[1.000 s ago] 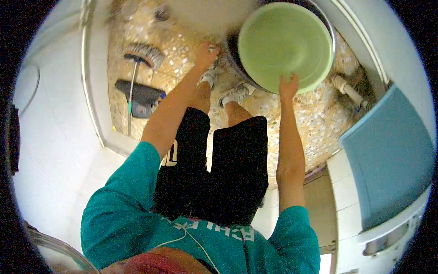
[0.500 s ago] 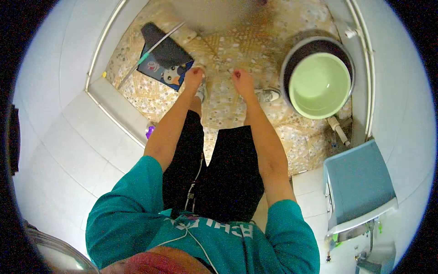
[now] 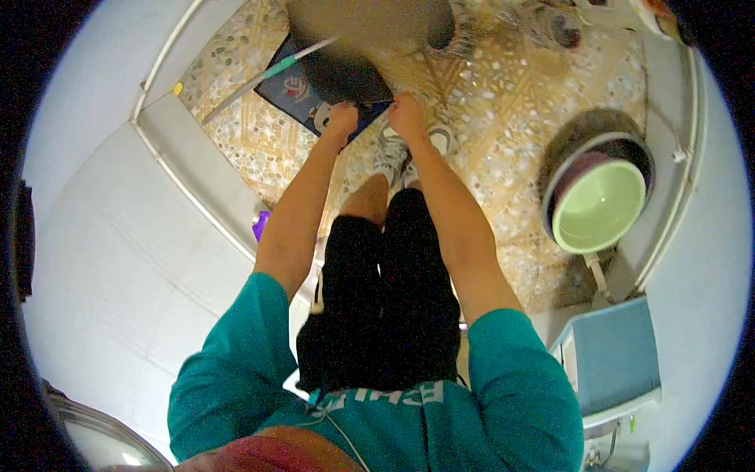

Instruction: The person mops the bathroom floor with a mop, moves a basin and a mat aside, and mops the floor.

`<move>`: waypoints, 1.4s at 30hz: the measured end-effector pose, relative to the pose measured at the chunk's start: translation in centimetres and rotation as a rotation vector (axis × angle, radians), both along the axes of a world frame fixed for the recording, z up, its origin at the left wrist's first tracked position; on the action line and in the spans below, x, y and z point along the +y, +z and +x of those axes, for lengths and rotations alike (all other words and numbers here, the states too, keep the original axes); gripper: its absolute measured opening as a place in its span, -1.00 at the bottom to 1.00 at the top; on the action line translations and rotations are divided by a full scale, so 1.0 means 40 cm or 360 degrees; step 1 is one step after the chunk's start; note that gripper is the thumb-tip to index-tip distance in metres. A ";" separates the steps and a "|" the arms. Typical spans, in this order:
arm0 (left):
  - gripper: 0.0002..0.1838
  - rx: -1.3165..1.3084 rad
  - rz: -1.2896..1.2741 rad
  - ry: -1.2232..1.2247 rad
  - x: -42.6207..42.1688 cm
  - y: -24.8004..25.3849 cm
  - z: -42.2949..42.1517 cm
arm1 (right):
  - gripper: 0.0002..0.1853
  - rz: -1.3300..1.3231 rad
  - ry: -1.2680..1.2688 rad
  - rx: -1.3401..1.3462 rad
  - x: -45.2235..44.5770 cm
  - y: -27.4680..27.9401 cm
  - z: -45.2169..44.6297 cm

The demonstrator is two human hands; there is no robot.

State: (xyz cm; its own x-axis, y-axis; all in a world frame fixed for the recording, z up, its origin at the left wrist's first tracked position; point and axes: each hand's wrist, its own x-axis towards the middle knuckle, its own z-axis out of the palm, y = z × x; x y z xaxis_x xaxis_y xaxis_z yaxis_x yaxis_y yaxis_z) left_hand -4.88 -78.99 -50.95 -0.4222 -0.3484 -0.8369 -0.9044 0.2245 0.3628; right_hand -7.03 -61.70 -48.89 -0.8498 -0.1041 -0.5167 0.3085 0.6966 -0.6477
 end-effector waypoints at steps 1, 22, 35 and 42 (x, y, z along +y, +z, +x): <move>-0.70 0.0005 -0.0007 0.0013 -0.013 -0.057 -0.007 | -0.71 -0.0007 0.0013 0.0005 -0.031 -0.063 -0.018; -0.09 -0.0100 0.0624 -0.0027 -0.061 0.272 -0.194 | -0.79 -0.0579 -0.0611 0.0055 -0.241 0.160 -0.039; -0.70 0.0282 0.0197 -0.0526 0.086 0.536 -0.366 | -0.67 -0.0477 -0.0844 0.0286 -0.084 0.556 -0.124; -0.75 0.0523 0.1004 0.0077 0.319 0.634 -0.305 | -0.26 -0.0504 -0.1631 -0.0098 0.163 0.549 -0.033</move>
State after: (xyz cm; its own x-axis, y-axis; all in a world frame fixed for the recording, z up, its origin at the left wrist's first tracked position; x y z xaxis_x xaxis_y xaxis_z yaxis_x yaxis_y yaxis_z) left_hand -17.07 -66.21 -25.61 -0.6836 0.1360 -0.7171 -0.7296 -0.1556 0.6660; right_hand -8.34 -55.18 -26.94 -0.5817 0.5071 -0.6360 0.6886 -0.1093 -0.7169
